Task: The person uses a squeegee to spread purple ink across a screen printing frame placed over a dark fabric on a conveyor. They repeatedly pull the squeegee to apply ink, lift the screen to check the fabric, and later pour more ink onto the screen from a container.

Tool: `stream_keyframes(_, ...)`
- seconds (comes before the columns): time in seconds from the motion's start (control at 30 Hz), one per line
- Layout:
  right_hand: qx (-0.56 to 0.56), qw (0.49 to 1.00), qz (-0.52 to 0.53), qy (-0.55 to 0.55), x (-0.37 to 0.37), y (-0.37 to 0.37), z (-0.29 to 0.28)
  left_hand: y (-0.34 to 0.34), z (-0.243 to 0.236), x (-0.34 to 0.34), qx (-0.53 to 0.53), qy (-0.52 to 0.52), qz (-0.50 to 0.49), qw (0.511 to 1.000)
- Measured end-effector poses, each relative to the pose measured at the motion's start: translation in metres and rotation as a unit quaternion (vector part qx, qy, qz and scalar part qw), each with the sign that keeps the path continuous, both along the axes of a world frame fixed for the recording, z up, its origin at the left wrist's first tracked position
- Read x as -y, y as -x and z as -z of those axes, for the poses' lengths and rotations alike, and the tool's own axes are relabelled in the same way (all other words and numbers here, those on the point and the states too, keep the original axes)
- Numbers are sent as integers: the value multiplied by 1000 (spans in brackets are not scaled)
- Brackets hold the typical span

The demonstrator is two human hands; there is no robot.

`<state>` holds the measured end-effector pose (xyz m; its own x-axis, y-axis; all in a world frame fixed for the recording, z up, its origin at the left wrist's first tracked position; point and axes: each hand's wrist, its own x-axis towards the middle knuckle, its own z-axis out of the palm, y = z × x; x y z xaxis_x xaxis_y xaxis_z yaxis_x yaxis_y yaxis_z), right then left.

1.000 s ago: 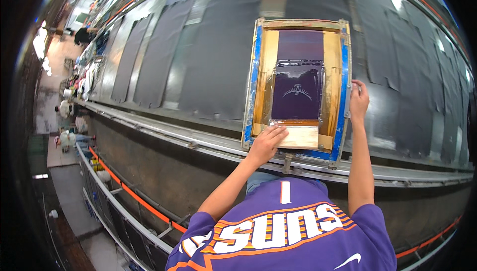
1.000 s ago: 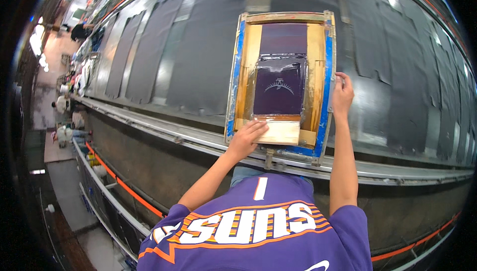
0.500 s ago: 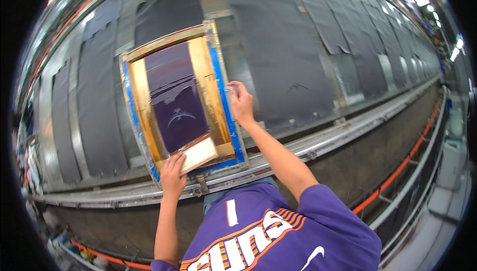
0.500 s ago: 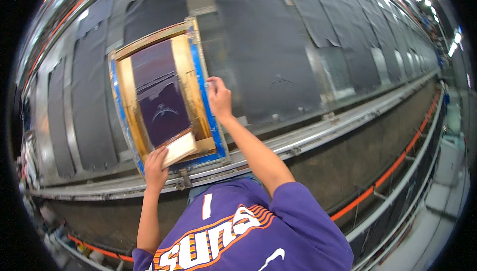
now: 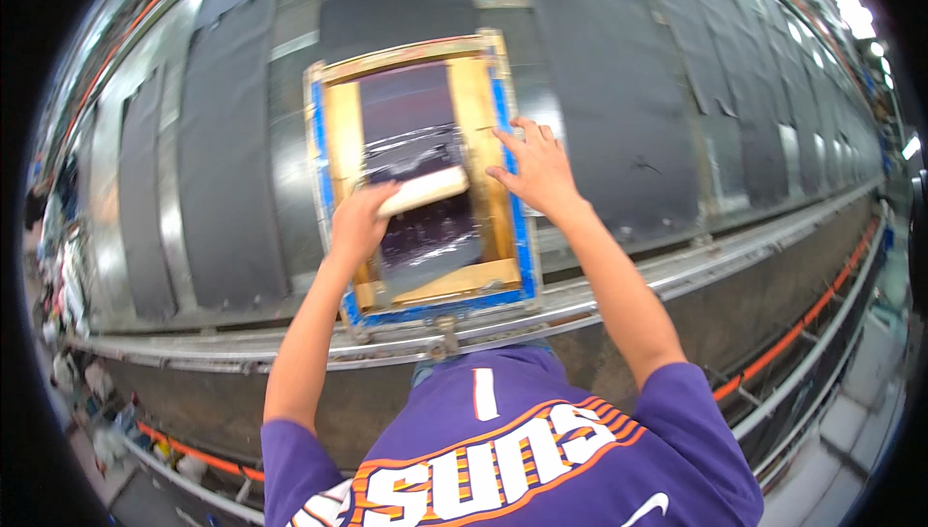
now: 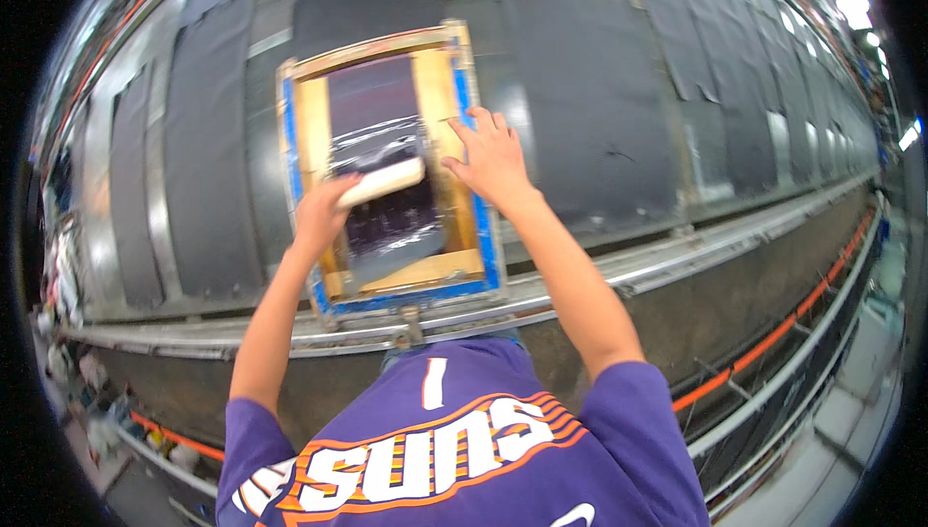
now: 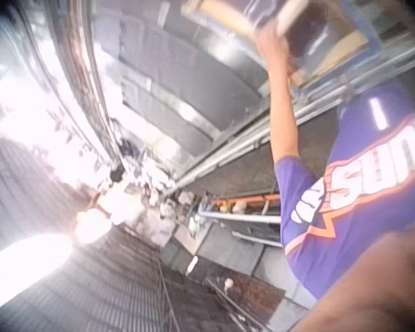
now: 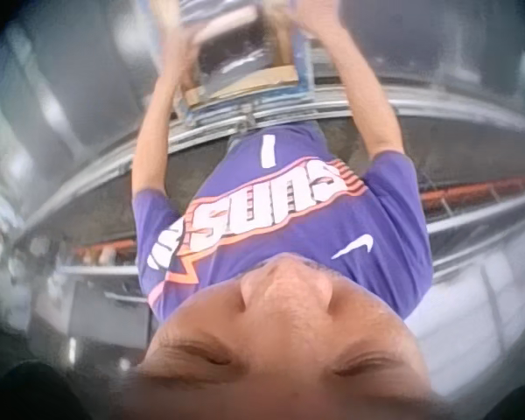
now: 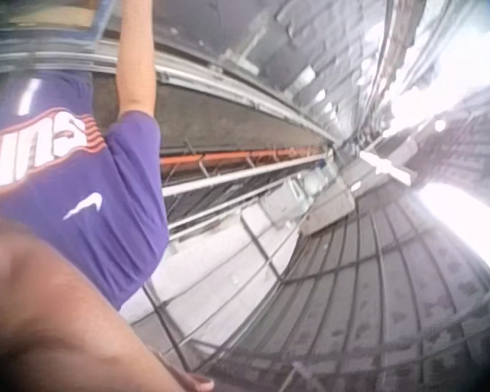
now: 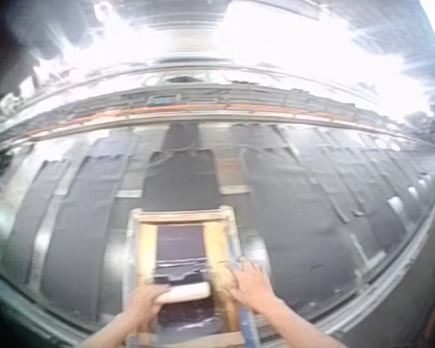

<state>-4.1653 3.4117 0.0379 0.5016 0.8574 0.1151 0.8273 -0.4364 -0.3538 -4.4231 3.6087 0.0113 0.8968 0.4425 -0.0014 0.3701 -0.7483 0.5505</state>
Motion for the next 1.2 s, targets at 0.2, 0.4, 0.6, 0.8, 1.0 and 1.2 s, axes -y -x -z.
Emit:
stream_keyframes(0.2, -42, 988, -97, 108, -78, 9, 31, -59, 0, -50, -52, 37, -10, 998)
stream_keyframes(0.4, -86, 994, -69, -27, 25, 104, 51, 31, 32, 67, 8, -89, -43, 995)
stream_keyframes(0.6, -89, 990, -100, 44, 39, 115, 27, 53, 4, 73, -31, -8, -4, 999)
stream_keyframes(0.8, -51, 994, -82, -43, -70, 19, 36, -46, 11, -37, 17, 65, -55, 996)
stream_keyframes(1.0, -118, 991, -54, -16, 2, 78, 65, 7, 44, 33, 18, -81, -46, 995)
stream_keyframes(1.2, -156, 985, -71, 26, 90, 153, 39, 84, 11, 124, -25, -26, -35, 999)
